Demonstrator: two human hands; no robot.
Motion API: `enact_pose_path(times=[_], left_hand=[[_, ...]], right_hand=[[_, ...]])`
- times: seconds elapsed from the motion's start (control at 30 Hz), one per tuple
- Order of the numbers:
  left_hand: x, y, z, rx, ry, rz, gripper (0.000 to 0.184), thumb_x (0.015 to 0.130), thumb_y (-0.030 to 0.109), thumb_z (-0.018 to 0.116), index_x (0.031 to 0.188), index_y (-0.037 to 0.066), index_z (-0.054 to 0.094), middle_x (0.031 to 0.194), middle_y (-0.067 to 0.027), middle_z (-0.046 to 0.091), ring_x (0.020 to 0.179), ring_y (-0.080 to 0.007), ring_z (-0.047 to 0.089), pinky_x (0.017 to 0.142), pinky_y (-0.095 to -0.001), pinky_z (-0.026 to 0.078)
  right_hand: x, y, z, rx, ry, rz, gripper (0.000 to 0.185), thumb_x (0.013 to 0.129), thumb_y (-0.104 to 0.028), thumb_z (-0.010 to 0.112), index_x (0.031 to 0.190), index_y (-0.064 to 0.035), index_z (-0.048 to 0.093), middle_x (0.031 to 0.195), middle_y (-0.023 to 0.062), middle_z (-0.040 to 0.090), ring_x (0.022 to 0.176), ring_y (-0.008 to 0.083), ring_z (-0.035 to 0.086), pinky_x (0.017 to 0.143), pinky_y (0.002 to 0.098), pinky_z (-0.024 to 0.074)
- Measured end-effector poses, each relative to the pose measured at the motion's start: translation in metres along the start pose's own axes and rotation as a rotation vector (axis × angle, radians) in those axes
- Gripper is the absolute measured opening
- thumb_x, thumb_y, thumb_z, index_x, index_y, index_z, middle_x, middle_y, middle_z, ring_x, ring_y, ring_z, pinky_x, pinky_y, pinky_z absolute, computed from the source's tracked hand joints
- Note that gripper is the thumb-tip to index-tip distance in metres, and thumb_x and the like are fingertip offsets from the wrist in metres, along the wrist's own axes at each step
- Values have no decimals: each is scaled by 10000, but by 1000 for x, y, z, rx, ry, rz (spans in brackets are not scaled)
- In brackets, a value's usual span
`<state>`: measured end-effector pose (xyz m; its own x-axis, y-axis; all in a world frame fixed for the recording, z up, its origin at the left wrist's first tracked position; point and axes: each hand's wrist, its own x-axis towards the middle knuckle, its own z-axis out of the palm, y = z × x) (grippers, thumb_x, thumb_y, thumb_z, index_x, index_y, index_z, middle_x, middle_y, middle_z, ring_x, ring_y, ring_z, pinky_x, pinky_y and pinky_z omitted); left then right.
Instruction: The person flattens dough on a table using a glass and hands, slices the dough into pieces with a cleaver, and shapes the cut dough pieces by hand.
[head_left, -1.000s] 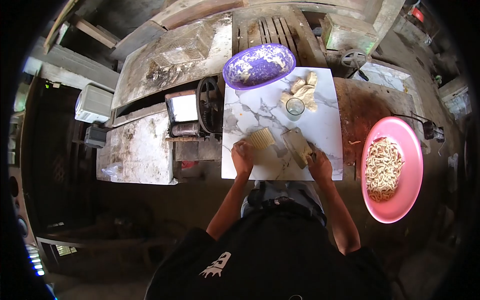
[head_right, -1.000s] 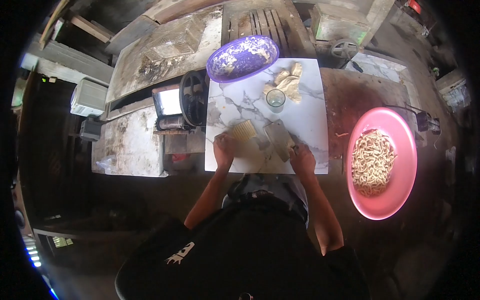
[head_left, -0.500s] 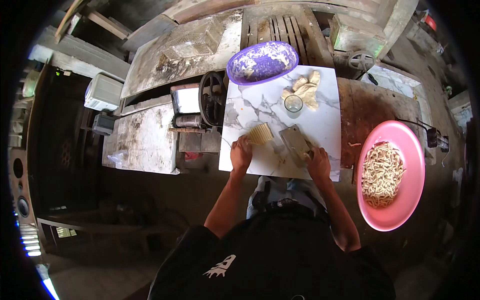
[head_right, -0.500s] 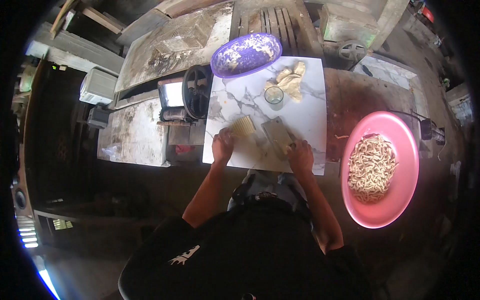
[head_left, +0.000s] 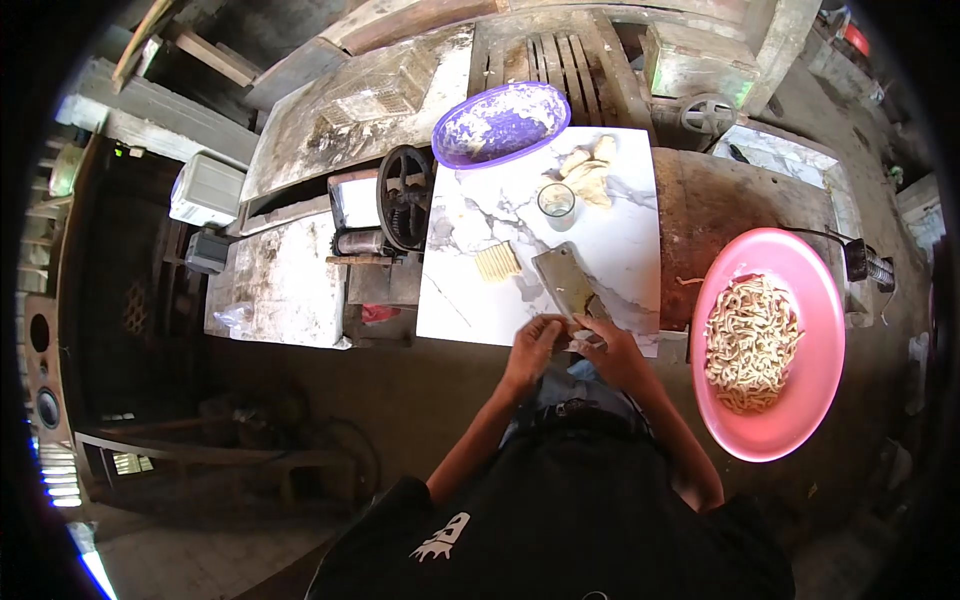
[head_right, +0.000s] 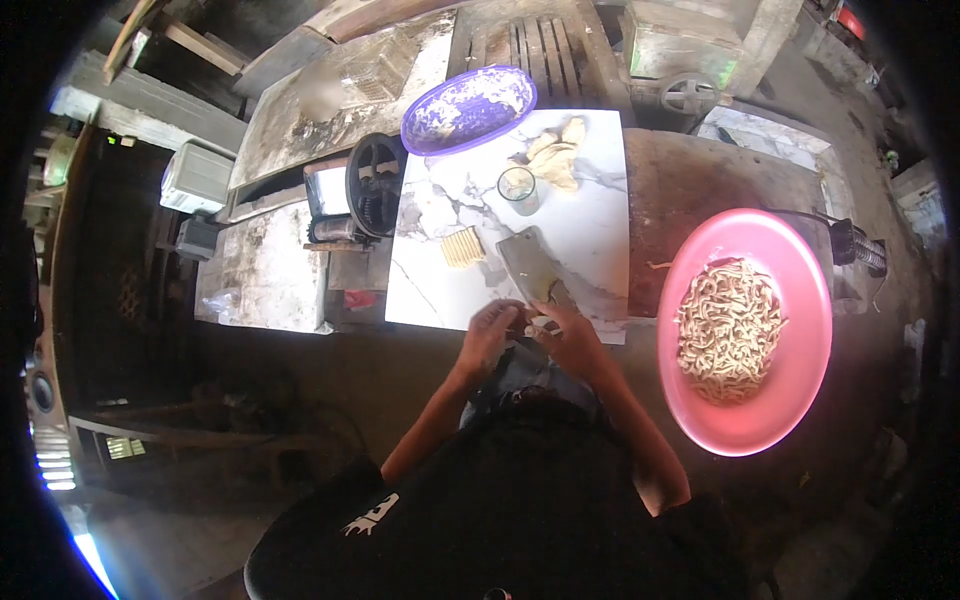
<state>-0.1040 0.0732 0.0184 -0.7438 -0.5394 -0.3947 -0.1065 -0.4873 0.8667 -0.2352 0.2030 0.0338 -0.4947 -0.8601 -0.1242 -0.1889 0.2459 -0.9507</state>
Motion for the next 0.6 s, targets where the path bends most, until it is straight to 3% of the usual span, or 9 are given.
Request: enact_pose_path(times=[0.17,0.23,0.33,0.47,0.6], left_hand=[[-4,-10,41,-147,-36,-104,232,989,166,542,1082,-39,600,961,-82,685,858,-133,654,794,-264,546],[-9,-3,48,88,-57,-166,229,967,169,587,1064,-39,598,951,-92,688,863,-143,664,792,-266,553],[-10,-11,47,154,-110,-135,225,951,174,618,1043,-29,598,946,-94,689,848,-140,664,770,-268,554],[-7,-12,61,22,-188,-189,232,949,174,622,1075,-16,580,1003,-121,679,912,-165,666,810,-277,552],[-4,-10,71,23,-222,-228,211,953,170,611,1073,2,567,1056,-145,674,940,-207,674,854,-321,556]], right_hand=[[-17,-10,-31,-217,35,43,307,861,-158,659,1141,-32,657,1045,199,677,948,307,671,824,368,510],[-27,-11,-39,-218,167,60,268,845,-140,676,1084,-20,677,967,176,698,871,283,686,777,362,524],[-40,-10,-53,-135,253,146,246,833,-125,685,1051,-10,685,948,169,697,836,268,681,740,366,522],[-47,-9,-62,-172,168,243,209,824,-114,696,999,-1,693,919,150,697,827,243,679,731,358,525],[-51,-11,-64,-135,142,175,207,817,-110,719,992,-2,692,913,142,694,837,226,678,730,343,529]])
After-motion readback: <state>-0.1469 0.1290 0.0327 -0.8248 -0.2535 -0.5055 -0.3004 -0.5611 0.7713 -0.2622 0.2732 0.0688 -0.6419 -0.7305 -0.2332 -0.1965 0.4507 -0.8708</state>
